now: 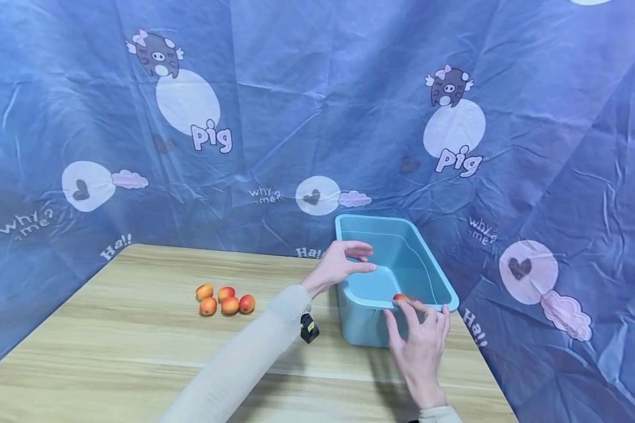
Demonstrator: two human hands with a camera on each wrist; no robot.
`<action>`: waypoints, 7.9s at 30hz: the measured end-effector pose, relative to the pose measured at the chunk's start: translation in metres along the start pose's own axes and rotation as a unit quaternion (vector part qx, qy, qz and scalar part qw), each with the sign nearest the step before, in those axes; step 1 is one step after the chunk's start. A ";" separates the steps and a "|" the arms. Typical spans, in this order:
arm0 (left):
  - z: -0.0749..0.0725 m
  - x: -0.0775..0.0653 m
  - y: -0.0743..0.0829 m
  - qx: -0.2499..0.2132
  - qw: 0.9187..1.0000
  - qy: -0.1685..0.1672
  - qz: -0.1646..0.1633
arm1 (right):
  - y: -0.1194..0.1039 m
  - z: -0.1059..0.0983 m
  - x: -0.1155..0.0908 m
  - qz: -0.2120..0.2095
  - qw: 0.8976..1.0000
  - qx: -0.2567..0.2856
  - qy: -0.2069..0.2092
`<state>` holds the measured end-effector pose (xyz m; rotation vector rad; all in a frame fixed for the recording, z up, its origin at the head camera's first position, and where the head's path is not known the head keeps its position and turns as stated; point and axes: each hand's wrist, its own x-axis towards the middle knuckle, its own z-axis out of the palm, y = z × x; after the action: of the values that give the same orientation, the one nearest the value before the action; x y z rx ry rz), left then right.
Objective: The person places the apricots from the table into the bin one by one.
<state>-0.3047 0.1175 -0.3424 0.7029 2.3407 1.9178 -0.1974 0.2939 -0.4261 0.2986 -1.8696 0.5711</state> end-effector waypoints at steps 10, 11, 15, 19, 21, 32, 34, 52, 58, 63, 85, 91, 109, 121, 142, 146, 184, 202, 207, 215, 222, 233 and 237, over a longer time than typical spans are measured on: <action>-0.019 -0.007 -0.007 -0.027 0.999 -0.013 0.031 | 0.001 0.002 -0.001 -0.003 1.000 0.000 0.004; -0.022 -0.008 -0.008 -0.032 0.999 -0.017 0.033 | 0.001 0.002 0.000 -0.002 1.000 0.000 0.005; -0.035 -0.013 -0.015 -0.049 0.997 -0.036 0.039 | 0.001 0.002 0.001 0.000 1.000 0.000 0.003; -0.050 -0.020 -0.023 -0.060 0.996 -0.056 0.040 | 0.001 0.002 0.000 0.004 1.000 0.000 0.001; -0.058 -0.025 -0.027 -0.064 0.995 -0.061 0.041 | 0.001 0.002 0.000 0.007 1.000 0.001 0.001; -0.115 -0.054 -0.049 -0.088 0.995 -0.047 0.031 | 0.001 0.002 0.002 0.005 1.000 -0.001 0.002; -0.126 -0.060 -0.052 -0.083 0.995 -0.043 0.024 | 0.001 0.002 0.002 0.005 1.000 -0.002 0.001; -0.190 -0.098 -0.074 -0.079 0.997 0.001 -0.026 | 0.001 0.005 0.000 0.008 1.000 0.001 0.005; -0.209 -0.105 -0.080 -0.054 0.998 -0.006 -0.040 | 0.001 0.005 -0.001 0.008 1.000 0.003 0.008; -0.226 -0.111 -0.082 -0.062 0.997 -0.013 -0.046 | 0.001 0.005 -0.001 0.009 1.000 0.004 0.007; -0.324 -0.131 -0.129 0.010 0.990 -0.019 -0.141 | 0.000 0.002 0.001 0.009 1.000 0.005 0.006; -0.336 -0.138 -0.143 0.010 0.981 -0.069 -0.180 | 0.002 0.003 -0.001 0.009 1.000 0.001 0.009; -0.335 -0.142 -0.167 0.017 0.969 -0.179 -0.168 | -0.002 0.000 0.001 0.000 1.000 -0.005 -0.001; -0.335 -0.143 -0.174 -0.002 0.970 -0.188 -0.154 | -0.001 0.001 0.001 -0.003 1.000 -0.004 0.002; -0.330 -0.144 -0.157 -0.029 0.979 -0.047 -0.196 | 0.001 0.001 0.002 -0.006 1.000 0.002 0.002; -0.327 -0.138 -0.151 -0.017 0.983 -0.033 -0.177 | 0.003 -0.001 0.002 -0.004 1.000 0.003 0.000; -0.281 -0.123 -0.102 -0.034 0.994 -0.037 -0.093 | 0.008 -0.001 -0.008 0.001 1.000 0.013 0.008; -0.235 -0.089 -0.086 -0.043 0.998 -0.019 -0.051 | 0.009 0.000 -0.003 -0.002 1.000 0.010 0.007; -0.222 -0.078 -0.080 -0.041 0.998 -0.019 -0.045 | 0.007 0.000 -0.002 -0.002 1.000 0.007 0.008; -0.201 -0.065 -0.073 -0.046 0.998 -0.030 -0.033 | 0.006 -0.001 -0.002 -0.004 1.000 0.002 0.003; -0.185 -0.061 -0.068 -0.061 0.997 -0.042 -0.019 | 0.009 -0.002 -0.005 -0.007 1.000 0.005 0.006; -0.153 -0.047 -0.057 -0.054 0.998 -0.040 0.004 | 0.010 -0.003 -0.005 -0.007 1.000 0.008 0.005; -0.142 -0.043 -0.053 -0.058 0.997 -0.045 0.008 | 0.009 -0.003 -0.006 -0.008 1.000 0.007 0.003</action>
<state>-0.3263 -0.0358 -0.3692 0.7816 2.1589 1.9656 -0.1974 0.3026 -0.4329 0.3210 -1.8557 0.5740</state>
